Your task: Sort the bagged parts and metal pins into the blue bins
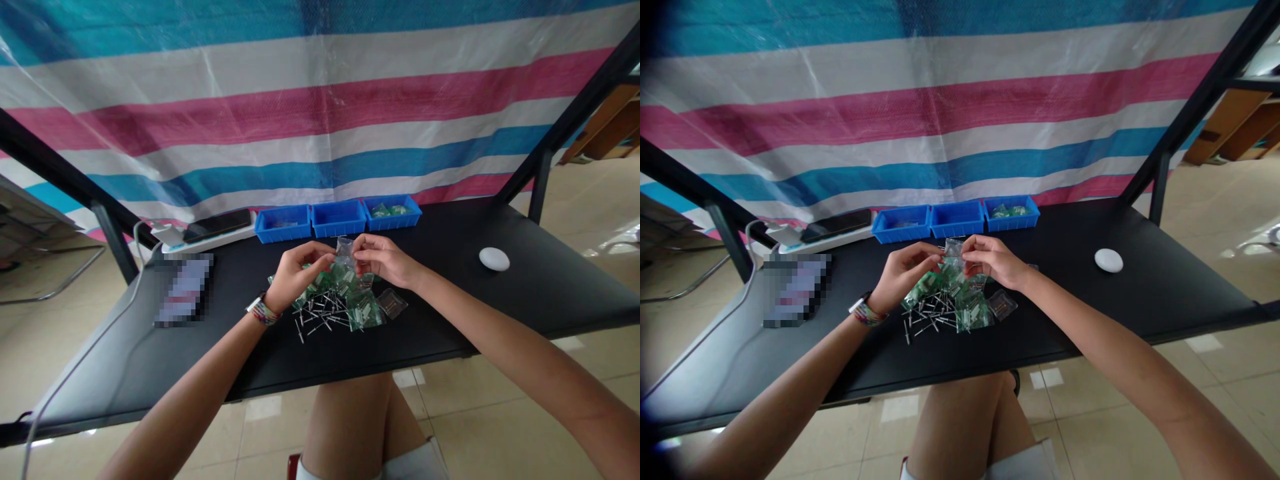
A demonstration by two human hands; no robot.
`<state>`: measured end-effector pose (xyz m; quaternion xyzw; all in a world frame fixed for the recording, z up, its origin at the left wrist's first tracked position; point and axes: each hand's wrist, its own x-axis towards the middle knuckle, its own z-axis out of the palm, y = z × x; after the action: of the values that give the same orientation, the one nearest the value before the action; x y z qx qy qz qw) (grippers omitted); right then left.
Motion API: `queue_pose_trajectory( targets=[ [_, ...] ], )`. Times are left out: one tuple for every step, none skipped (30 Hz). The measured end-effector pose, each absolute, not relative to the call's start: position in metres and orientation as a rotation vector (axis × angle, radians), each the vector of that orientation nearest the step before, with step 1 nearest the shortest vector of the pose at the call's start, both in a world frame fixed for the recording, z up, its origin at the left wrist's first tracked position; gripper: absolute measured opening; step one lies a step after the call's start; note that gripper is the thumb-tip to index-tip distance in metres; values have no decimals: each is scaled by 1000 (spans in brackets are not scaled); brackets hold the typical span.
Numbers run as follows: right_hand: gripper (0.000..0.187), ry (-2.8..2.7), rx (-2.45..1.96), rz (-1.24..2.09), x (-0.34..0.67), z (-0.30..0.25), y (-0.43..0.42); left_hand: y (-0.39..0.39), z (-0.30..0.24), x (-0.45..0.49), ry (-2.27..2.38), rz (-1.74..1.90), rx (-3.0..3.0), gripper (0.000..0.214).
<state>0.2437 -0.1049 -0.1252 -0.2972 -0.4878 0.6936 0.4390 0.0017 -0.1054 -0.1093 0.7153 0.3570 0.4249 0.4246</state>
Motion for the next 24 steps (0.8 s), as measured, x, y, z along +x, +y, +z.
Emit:
queue_pose_trajectory(
  targets=[
    [28, -1214, -735, 1719, 242, -125, -106, -107, -109, 3, 889, 1065, 1774, 28],
    [27, -1214, -738, 1710, 242, -125, -106, -108, -108, 4, 888, 1069, 1757, 27],
    [26, -1212, -744, 1695, 241, -124, -107, -108, -108, 5, 889, 1074, 1740, 27],
    [26, -1213, -752, 1680, 240, -124, -108, -108, -108, 6, 888, 1077, 1725, 27],
    [26, -1214, -759, 1664, 240, -123, -109, -108, -108, 6, 885, 1079, 1712, 27],
    [26, -1218, -765, 1650, 239, -123, -110, -108, -108, 6, 879, 1081, 1700, 27],
    [26, -1227, -769, 1638, 239, -122, -111, -108, -108, 6, 869, 1085, 1692, 27],
    [26, -1242, -774, 1625, 238, -122, -111, -109, -108, 6, 860, 1088, 1691, 27],
    [27, -1262, -783, 1610, 238, -122, -112, -109, -108, 6, 855, 1093, 1700, 25],
    [28, -1289, -798, 1592, 237, -122, -112, -110, -108, 6, 855, 1100, 1721, 24],
    [30, -1321, -818, 1571, 237, -122, -113, -111, -108, 7, 861, 1107, 1748, 22],
    [31, -1356, -842, 1548, 237, -123, -113, -112, -108, 7, 872, 1110, 1774, 20],
    [33, -1389, -863, 1527, 236, -124, -113, -113, -109, 7, 883, 1109, 1794, 19],
    [34, -1416, -879, 1509, 236, -124, -113, -113, -109, 7, 894, 1103, 1806, 19],
    [35, -1436, -887, 1497, 236, -125, -113, -114, -110, 7, 902, 1092, 1811, 20],
    [36, -1449, -888, 1491, 235, -125, -112, -114, -110, 7, 906, 1080, 1812, 21],
    [36, -1456, -885, 1487, 235, -126, -112, -113, -111, 7, 908, 1068, 1814, 23],
    [35, -1458, -880, 1484, 235, -127, -112, -113, -111, 7, 909, 1059, 1820, 25],
    [35, -1458, -876, 1481, 235, -127, -111, -112, -112, 6, 909, 1053, 1827, 27],
    [34, -1456, -872, 1477, 235, -128, -111, -112, -112, 6, 908, 1049, 1835, 28],
    [33, -1454, -868, 1474, 235, -128, -111, -111, -111, 6, 905, 1048, 1842, 28],
    [33, -1452, -865, 1472, 235, -128, -111, -111, -111, 5, 904, 1047, 1850, 28],
    [33, -1451, -862, 1471, 235, -128, -111, -110, -110, 5, 905, 1046, 1861, 27],
    [32, -1453, -861, 1470, 235, -128, -111, -110, -110, 5, 907, 1048, 1874, 25]
  ],
)
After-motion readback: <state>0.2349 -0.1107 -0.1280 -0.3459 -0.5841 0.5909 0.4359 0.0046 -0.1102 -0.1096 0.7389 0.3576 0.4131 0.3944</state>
